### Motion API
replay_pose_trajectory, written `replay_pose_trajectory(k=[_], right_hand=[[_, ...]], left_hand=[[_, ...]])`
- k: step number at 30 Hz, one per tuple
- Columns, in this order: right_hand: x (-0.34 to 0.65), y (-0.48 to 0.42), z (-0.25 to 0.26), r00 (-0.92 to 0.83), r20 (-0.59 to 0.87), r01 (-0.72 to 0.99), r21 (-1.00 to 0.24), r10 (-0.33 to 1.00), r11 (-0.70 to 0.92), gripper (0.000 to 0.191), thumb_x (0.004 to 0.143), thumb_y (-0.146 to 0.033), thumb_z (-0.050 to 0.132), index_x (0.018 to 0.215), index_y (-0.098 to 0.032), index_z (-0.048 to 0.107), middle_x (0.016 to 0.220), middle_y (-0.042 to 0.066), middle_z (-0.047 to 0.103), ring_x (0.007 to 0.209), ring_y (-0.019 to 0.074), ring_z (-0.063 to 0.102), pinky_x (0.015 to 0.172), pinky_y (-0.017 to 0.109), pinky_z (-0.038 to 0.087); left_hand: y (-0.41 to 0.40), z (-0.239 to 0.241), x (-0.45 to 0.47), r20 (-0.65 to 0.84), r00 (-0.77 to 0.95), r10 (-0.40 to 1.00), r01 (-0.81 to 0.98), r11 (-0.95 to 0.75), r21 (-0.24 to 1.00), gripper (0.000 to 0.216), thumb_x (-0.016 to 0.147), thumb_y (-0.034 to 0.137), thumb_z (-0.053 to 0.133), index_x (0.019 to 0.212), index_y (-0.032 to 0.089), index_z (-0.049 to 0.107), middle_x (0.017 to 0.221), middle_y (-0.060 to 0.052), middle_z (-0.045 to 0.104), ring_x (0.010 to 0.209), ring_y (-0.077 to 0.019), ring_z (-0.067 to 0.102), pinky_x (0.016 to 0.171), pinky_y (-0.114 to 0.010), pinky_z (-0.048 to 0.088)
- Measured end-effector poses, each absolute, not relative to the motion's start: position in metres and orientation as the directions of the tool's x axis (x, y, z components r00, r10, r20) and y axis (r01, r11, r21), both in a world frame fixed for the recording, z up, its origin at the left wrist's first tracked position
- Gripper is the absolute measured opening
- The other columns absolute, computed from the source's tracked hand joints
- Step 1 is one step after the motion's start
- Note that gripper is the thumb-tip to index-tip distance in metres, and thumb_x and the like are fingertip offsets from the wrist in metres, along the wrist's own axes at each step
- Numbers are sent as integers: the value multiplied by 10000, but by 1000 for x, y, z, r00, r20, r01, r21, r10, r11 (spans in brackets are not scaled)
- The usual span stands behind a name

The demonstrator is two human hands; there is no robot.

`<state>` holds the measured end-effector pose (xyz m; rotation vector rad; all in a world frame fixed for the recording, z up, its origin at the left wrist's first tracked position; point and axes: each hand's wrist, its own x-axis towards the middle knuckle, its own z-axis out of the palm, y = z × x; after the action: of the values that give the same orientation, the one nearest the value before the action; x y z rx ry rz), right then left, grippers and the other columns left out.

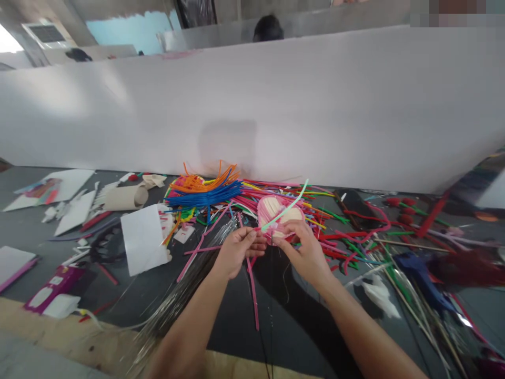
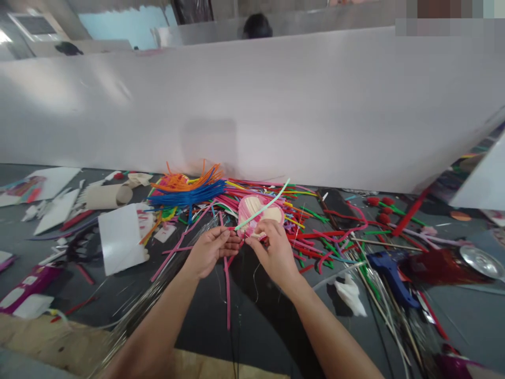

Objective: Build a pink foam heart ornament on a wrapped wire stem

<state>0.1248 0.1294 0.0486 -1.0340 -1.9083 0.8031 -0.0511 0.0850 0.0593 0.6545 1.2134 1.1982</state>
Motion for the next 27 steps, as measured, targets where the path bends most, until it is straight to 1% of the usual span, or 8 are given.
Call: replay_pose_trajectory(k=[1,3,4,6,10,14,19,27], right_hand=[[126,129,50,-361,406,409,-740,839,534,133,824,-340,595,832,-210,621,1009,78,593,991,233,527,867,401,432],[127,129,52,-407,473,486,-612,782,623,139,827,-337,601,787,-222,667,1065,88,595,1067,265,480,924,449,397],[126,128,52,-422,487,517,-563,764,645,139,828,-333,603,784,-228,684,1099,89,594,1087,276,461,932,464,390],[124,125,53,-426,492,563,-512,759,649,133,827,-317,603,788,-236,701,1165,82,583,1110,288,436,926,478,392],[120,120,55,-397,467,616,-502,790,607,154,831,-288,591,733,-240,699,1207,57,574,1143,294,410,932,498,365],[119,116,59,-407,448,623,-501,796,600,163,832,-284,586,722,-247,701,1227,49,559,1159,296,389,926,498,350],[118,114,59,-435,423,627,-491,795,604,149,827,-287,593,735,-244,702,1252,46,545,1180,302,364,934,497,336],[118,111,61,-439,406,665,-453,801,594,165,825,-282,589,703,-242,693,1249,30,561,1178,297,374,920,487,312]], left_hand=[[86,57,-51,-347,-93,933,-362,294,885,343,702,425,715,822,122,609,776,-70,701,668,-147,660,630,-269,540],[87,55,-51,-336,-80,938,-385,282,879,357,697,432,719,831,122,605,783,-75,705,683,-150,664,650,-272,537],[88,55,-50,-330,-62,942,-385,282,879,366,697,438,718,844,123,602,784,-77,707,685,-152,665,659,-274,536],[89,55,-49,-319,-31,947,-361,287,887,397,701,458,708,886,125,595,764,-75,708,670,-152,664,657,-276,530],[94,59,-45,-308,-44,950,-263,287,921,457,728,527,645,954,133,593,716,-59,696,615,-147,646,618,-273,511],[101,63,-44,-284,-43,958,-192,271,943,392,688,483,695,841,127,633,699,-28,669,623,-127,620,626,-252,497],[105,65,-43,-311,-6,950,-189,304,934,335,665,435,719,779,131,638,641,7,637,603,-110,590,599,-228,476],[106,59,-44,-322,92,942,-243,335,911,225,750,357,648,792,137,624,675,3,628,600,-84,572,595,-201,469]])
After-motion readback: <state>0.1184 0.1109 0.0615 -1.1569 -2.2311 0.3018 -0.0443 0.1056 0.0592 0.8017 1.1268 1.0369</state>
